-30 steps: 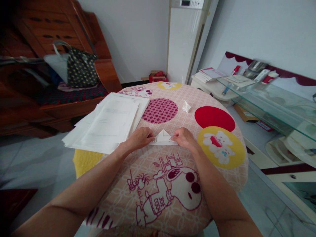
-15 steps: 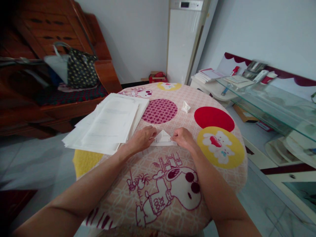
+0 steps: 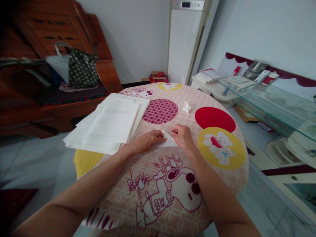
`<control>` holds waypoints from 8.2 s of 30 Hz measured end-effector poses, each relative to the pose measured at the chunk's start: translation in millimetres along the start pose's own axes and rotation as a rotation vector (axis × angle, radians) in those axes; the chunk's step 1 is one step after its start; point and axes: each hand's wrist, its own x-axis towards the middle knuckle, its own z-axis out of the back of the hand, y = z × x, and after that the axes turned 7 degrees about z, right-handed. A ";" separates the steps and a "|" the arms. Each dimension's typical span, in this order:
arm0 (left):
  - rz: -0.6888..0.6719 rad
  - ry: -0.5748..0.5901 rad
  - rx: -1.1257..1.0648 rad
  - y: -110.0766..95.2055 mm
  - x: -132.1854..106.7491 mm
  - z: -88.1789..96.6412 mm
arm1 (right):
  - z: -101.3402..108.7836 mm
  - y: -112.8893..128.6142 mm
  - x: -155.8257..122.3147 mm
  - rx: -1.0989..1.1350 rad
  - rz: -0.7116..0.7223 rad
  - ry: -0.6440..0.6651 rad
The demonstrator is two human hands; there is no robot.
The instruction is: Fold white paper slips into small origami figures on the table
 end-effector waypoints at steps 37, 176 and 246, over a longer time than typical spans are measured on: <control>0.094 -0.077 -0.149 2.7 8.5 -5.8 | -14.9 11.2 -0.6 -0.019 -0.100 0.186; 0.450 -0.184 -0.206 21.4 14.4 8.0 | 3.0 1.6 1.3 -0.136 -0.050 0.189; 0.157 -0.165 -0.256 13.6 23.9 -11.6 | -18.0 12.9 3.1 -0.023 -0.133 0.160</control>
